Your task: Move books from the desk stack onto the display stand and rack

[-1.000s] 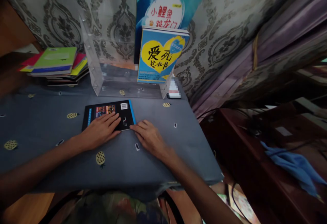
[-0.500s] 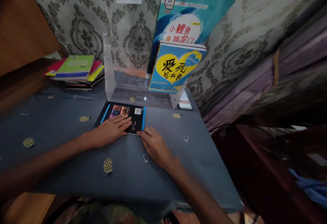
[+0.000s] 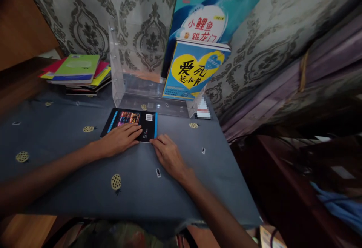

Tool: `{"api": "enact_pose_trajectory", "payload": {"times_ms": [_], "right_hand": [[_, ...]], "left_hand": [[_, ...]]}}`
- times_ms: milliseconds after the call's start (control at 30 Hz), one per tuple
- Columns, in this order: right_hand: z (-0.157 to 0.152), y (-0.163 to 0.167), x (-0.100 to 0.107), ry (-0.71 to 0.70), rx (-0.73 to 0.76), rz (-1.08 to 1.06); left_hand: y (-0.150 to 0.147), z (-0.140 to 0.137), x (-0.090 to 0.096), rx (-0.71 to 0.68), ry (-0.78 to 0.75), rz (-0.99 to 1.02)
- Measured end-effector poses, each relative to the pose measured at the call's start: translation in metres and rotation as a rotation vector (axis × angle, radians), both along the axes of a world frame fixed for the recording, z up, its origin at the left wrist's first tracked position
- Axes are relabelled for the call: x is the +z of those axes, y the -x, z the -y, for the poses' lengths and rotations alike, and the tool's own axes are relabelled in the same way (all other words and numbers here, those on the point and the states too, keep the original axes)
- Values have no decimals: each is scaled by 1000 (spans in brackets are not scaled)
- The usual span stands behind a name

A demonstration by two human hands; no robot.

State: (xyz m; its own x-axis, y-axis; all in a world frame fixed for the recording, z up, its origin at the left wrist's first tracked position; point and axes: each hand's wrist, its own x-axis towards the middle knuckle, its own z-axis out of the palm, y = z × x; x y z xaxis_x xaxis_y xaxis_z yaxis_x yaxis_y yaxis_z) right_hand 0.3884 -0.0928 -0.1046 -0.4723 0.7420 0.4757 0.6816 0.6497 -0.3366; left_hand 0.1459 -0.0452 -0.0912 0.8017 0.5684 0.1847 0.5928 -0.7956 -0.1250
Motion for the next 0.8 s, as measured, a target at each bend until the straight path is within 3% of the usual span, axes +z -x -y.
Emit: {"api": "enact_pose_trajectory", "payload": {"times_ms": [200,567,700,800], "right_hand": [[1,-1,0,62,-24,-24],[0,-1,-1,30,-21,-31],[1,-1,3,6,-42,24],[1,-1,4,16,-55,36]], "left_hand": [[-3,-2,0,-54,-33,-52],[-6,-1,1,-60,-82,-61],[5,-17,14,-62,11,18],[29,-40,20,33,70,76]]}}
